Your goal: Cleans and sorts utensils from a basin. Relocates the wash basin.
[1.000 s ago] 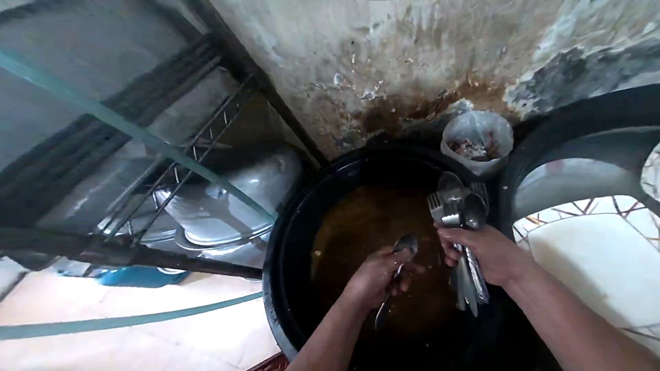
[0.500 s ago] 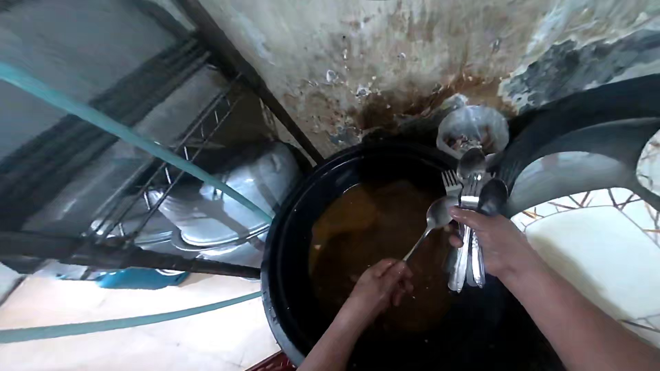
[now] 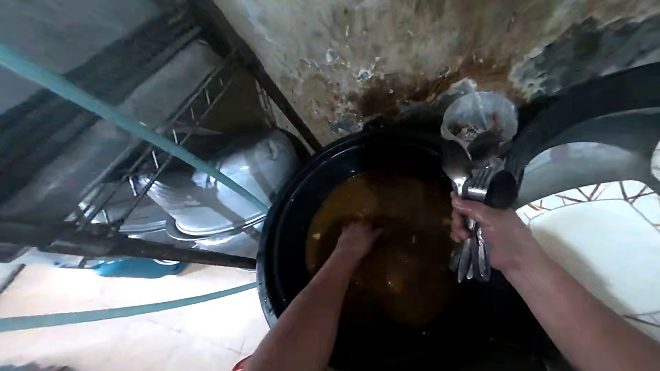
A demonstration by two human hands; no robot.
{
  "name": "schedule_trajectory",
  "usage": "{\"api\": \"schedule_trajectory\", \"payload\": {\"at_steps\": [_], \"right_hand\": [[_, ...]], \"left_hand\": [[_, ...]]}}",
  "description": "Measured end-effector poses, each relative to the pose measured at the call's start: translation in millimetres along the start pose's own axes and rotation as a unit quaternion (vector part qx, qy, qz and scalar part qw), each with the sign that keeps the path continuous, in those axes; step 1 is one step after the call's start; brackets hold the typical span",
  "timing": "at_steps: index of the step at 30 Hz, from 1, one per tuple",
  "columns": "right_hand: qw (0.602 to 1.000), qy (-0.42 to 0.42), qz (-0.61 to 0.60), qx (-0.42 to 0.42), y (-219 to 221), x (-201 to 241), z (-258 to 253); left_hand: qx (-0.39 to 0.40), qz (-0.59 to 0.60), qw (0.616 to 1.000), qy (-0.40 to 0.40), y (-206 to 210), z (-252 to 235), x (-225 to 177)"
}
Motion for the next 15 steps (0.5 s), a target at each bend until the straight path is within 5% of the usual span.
{"api": "schedule_trajectory", "payload": {"at_steps": [6, 15], "right_hand": [[0.998, 0.029, 0.056, 0.02, 2.5, -0.9, 0.4], [0.994, 0.055, 0.078, 0.061, 4.1, -5.2, -1.3]], "left_hand": [[0.08, -0.123, 0.988, -0.054, 11.9, 19.1, 37.3], [0.251, -0.121, 0.96, -0.035, 31.3, 56.5, 36.9]]}}
Point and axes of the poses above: each hand's wrist, its own z-axis away from the middle knuckle, its own y-axis out of the palm, x = y × z, the point moved 5 cm from there along -z, towards the middle knuckle, and after that the axes turned 5 degrees about -y, right-handed, at the moved point
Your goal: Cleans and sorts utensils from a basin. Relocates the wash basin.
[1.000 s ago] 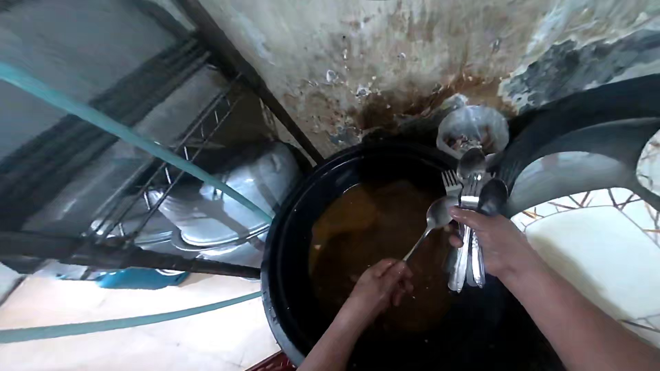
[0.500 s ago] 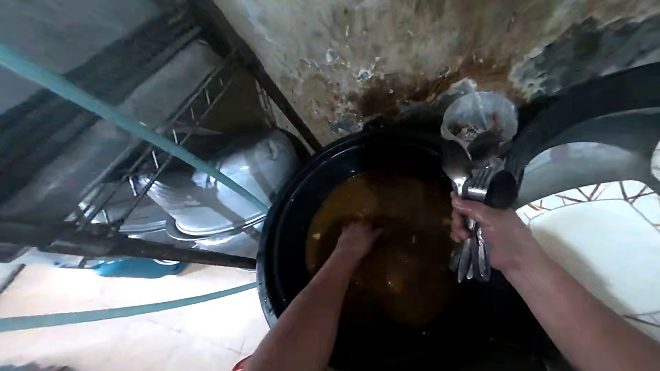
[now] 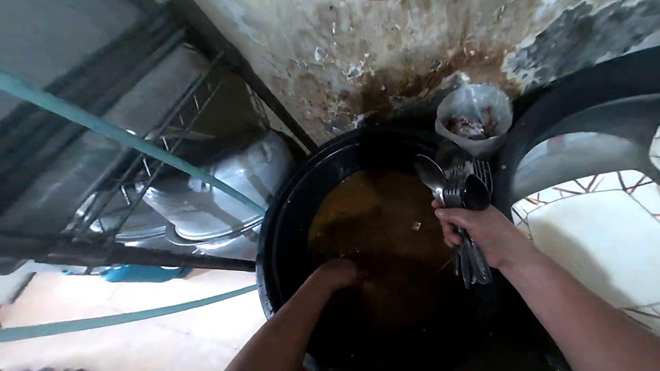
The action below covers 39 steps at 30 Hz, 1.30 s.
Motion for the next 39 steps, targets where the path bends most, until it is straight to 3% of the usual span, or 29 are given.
{"api": "schedule_trajectory", "payload": {"at_steps": [9, 15, 25, 28, 31, 39], "right_hand": [[0.999, 0.014, 0.037, 0.025, 2.6, 0.5, 1.5], [0.998, 0.025, 0.04, 0.031, 2.5, 0.0, 1.8], [0.998, 0.022, 0.053, 0.038, 3.0, -0.9, 1.1], [0.998, 0.026, 0.051, 0.034, 2.2, -0.1, 2.3], [0.998, 0.023, 0.046, 0.034, 1.7, 0.6, 2.8], [0.998, 0.038, 0.044, 0.03, 2.4, -0.7, 3.3]], "left_hand": [[0.123, 0.09, 0.988, -0.001, 14.0, 6.0, -13.7], [0.154, 0.232, 0.96, 0.008, 30.2, 11.7, -21.7], [0.214, 0.127, 0.959, 0.133, 42.8, 29.2, -53.2], [0.198, 0.13, 0.96, 0.152, 44.2, 26.7, -49.4], [0.152, 0.022, 0.975, 0.159, 46.9, 22.1, -44.8], [0.024, 0.01, 0.999, 0.029, 10.7, 57.3, -20.9]]}}
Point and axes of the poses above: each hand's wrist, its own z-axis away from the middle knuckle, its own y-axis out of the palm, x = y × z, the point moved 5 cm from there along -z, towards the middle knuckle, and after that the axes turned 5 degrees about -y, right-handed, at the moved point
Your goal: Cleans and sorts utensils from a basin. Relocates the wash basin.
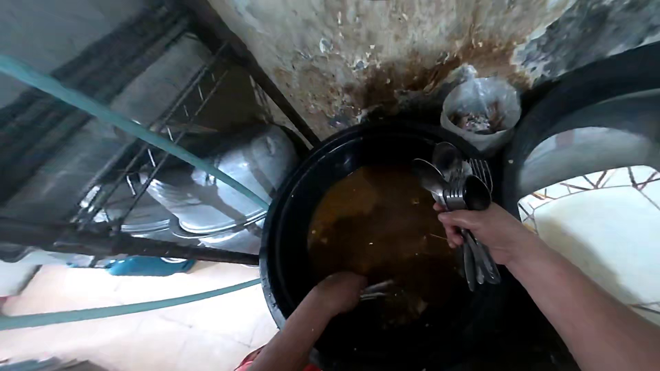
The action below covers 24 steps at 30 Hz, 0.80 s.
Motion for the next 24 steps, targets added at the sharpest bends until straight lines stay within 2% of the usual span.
{"api": "schedule_trajectory", "payload": {"at_steps": [2, 4, 11, 13, 16, 19, 24], "right_hand": [[1.0, -0.002, 0.001, -0.007, -0.3, 0.8, -0.8], [1.0, -0.01, -0.002, -0.004, -0.6, 0.3, -1.4], [1.0, 0.0, -0.017, -0.016, 0.1, 0.3, 0.3], [1.0, 0.007, -0.023, -0.015, -0.3, 0.0, 0.7], [1.0, 0.007, -0.021, -0.012, 0.1, -1.1, -0.1], [1.0, -0.002, -0.01, -0.02, 1.6, -0.7, 2.0], [1.0, -0.003, -0.014, -0.022, 1.6, 0.0, 4.1]], "left_hand": [[-0.028, 0.026, 0.999, -0.028, -1.4, -5.5, 13.1], [-0.019, 0.029, 0.999, -0.034, 3.9, -12.0, 17.0], [0.037, 0.009, 0.999, 0.023, 24.3, -8.5, 24.6], [0.042, -0.003, 0.999, 0.029, 18.1, -0.4, 22.9], [0.004, 0.055, 0.998, 0.011, -5.0, 10.2, 25.8], [-0.006, 0.078, 0.997, 0.0, -4.1, -4.8, 36.2], [0.021, 0.045, 0.998, 0.024, 11.3, -18.6, 21.4]]}}
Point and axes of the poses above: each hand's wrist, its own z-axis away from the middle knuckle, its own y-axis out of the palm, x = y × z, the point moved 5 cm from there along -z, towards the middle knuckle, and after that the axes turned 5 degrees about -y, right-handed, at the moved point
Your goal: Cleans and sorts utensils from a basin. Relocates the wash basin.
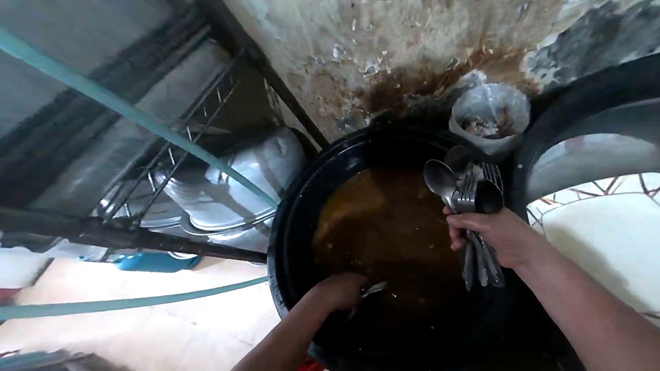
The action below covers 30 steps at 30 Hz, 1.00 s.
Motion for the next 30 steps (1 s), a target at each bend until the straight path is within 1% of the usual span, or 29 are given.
{"api": "schedule_trajectory", "payload": {"at_steps": [2, 4, 6, 8, 10, 11, 15, 18, 20, 22, 24, 25, 27, 29, 30], "right_hand": [[1.0, 0.017, -0.018, 0.014, 2.3, -0.1, 1.2], [0.999, 0.028, -0.02, 0.036, 4.9, 1.2, 2.4], [0.999, 0.027, -0.008, 0.043, 6.9, 1.8, 3.0], [0.998, 0.007, 0.003, 0.06, 9.3, 1.7, 2.9], [0.997, -0.007, 0.028, 0.072, 10.8, 2.3, 3.0], [0.997, -0.003, 0.046, 0.064, 11.1, 3.4, 4.3], [0.992, 0.045, 0.115, 0.013, 8.1, 3.2, 6.6], [0.993, 0.068, 0.096, 0.028, 3.7, -4.5, 1.9], [0.99, 0.108, 0.084, 0.031, 4.5, -2.8, 4.9], [0.987, 0.141, 0.033, 0.076, 9.2, -3.4, 6.5], [0.981, 0.149, -0.018, 0.124, 12.3, -3.4, 7.1], [0.979, 0.148, -0.035, 0.136, 12.0, -4.1, 6.8], [0.978, 0.135, -0.061, 0.147, 10.2, -6.1, 4.3], [0.982, 0.121, -0.063, 0.129, 8.0, -7.5, 1.4], [0.985, 0.116, -0.053, 0.115, 7.1, -7.7, 0.4]], "left_hand": [[0.013, -0.011, 1.0, 0.017, 5.3, 2.5, -5.0], [0.008, -0.014, 1.0, 0.02, 0.4, 9.0, -5.5], [-0.013, -0.026, 0.999, 0.018, -16.6, 21.4, -7.7], [-0.04, -0.047, 0.998, 0.022, -38.2, 39.1, -17.5], [-0.069, -0.079, 0.994, 0.027, -59.4, 58.7, -39.9], [-0.076, -0.099, 0.992, 0.029, -68.9, 68.1, -56.2], [-0.123, -0.166, 0.976, 0.068, -101.0, 95.2, -123.7], [-0.153, -0.208, 0.961, 0.098, -124.8, 107.2, -158.4], [-0.137, -0.254, 0.952, 0.099, -136.4, 109.5, -171.7], [-0.129, -0.292, 0.942, 0.103, -143.2, 110.6, -178.4], [-0.141, -0.315, 0.933, 0.105, -150.4, 111.9, -182.1], [-0.168, -0.313, 0.928, 0.11, -155.1, 113.2, -182.4], [-0.264, -0.288, 0.908, 0.148, -167.0, 112.7, -175.6], [-0.353, -0.229, 0.888, 0.183, -184.5, 119.5, -160.9], [-0.381, -0.183, 0.887, 0.185, -193.5, 125.8, -150.0]]}}
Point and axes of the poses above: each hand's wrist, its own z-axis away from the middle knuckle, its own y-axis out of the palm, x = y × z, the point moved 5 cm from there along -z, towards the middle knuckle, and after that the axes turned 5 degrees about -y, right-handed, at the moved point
